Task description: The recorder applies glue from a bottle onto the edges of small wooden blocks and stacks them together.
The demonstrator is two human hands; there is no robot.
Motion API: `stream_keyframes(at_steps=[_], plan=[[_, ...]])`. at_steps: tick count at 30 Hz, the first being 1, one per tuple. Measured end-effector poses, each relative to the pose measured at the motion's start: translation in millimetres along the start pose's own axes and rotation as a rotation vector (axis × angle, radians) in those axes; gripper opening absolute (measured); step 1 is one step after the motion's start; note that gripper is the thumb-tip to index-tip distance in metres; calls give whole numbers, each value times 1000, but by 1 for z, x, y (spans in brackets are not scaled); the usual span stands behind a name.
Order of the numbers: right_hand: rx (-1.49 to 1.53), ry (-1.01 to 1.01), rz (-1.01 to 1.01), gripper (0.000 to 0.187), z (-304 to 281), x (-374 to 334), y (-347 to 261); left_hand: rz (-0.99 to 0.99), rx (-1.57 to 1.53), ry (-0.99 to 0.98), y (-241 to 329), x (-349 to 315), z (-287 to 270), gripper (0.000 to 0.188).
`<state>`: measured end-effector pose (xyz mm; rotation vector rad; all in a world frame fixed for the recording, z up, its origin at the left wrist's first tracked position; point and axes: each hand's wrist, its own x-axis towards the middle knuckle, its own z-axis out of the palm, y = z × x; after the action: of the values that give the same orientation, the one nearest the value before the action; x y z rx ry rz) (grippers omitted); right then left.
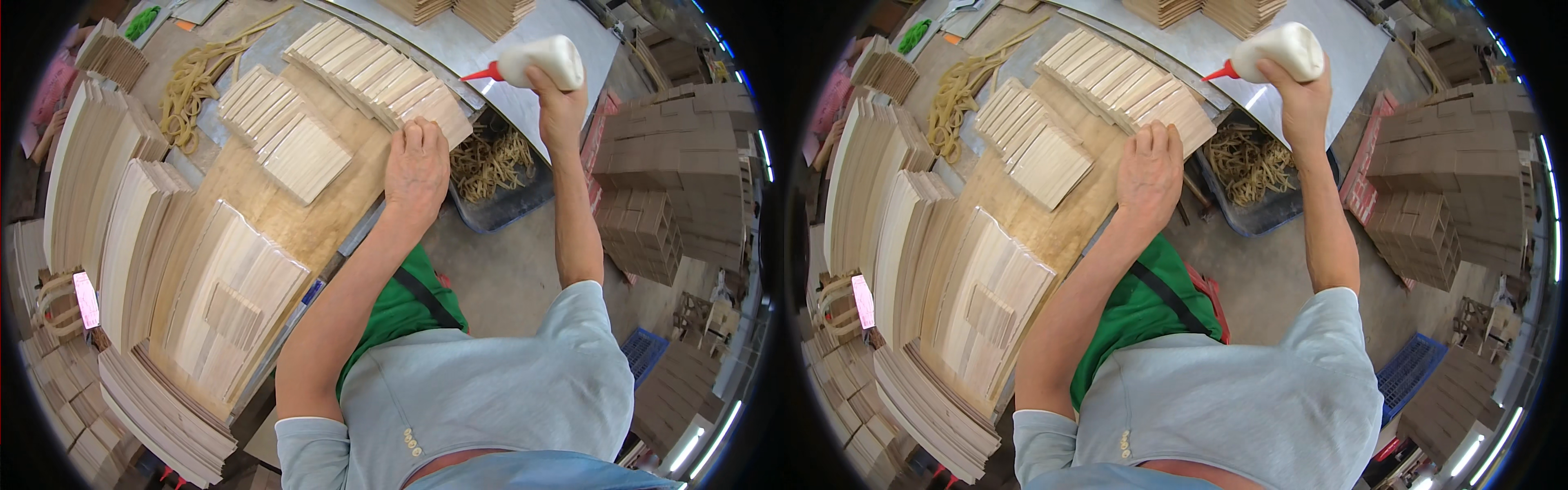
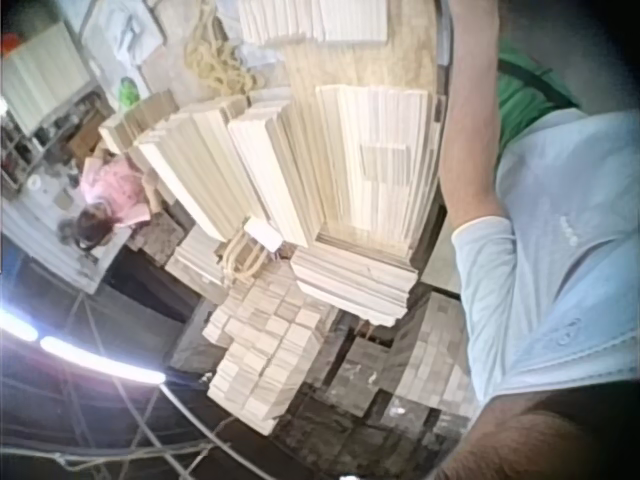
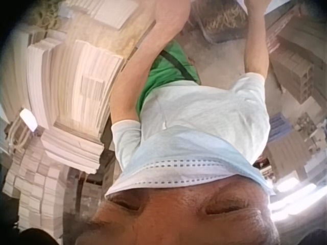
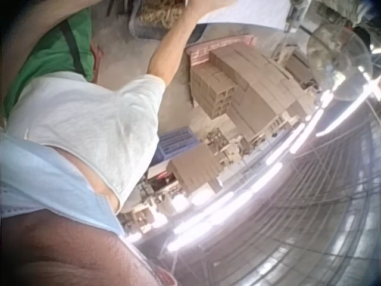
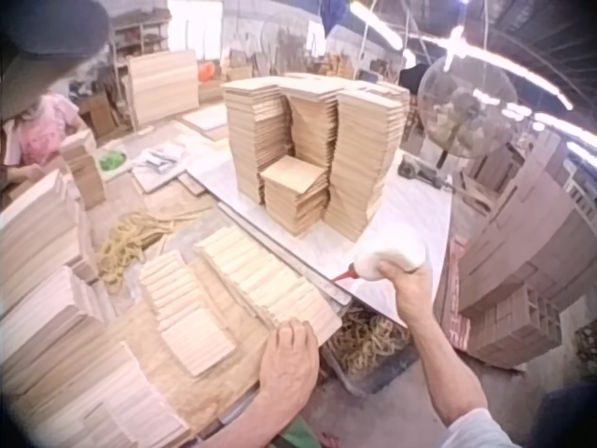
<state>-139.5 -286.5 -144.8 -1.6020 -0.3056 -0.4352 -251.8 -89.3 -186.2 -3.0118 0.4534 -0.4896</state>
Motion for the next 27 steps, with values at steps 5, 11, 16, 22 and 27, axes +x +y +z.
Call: stream_keyframes(at_steps=[5, 11, 16, 22, 27], plan=[[469, 115, 201, 36, -21, -10, -6, -34, -19, 89, 1, -3, 10, 44], [670, 207, 334, 41, -40, -24, -10, -95, -3, 153, -17, 6, 6, 43], [748, 170, 439, 44, -32, -26, -20, -80, -3, -2, -38, 9, 13, 46], [712, -36, 543, 55, -16, -8, -40, -131, -172, 276, -24, -6, 3, 43], [528, -303, 576, 57, 64, 14, -83, -96, -843, 325, -9, -89, -35, 33]])
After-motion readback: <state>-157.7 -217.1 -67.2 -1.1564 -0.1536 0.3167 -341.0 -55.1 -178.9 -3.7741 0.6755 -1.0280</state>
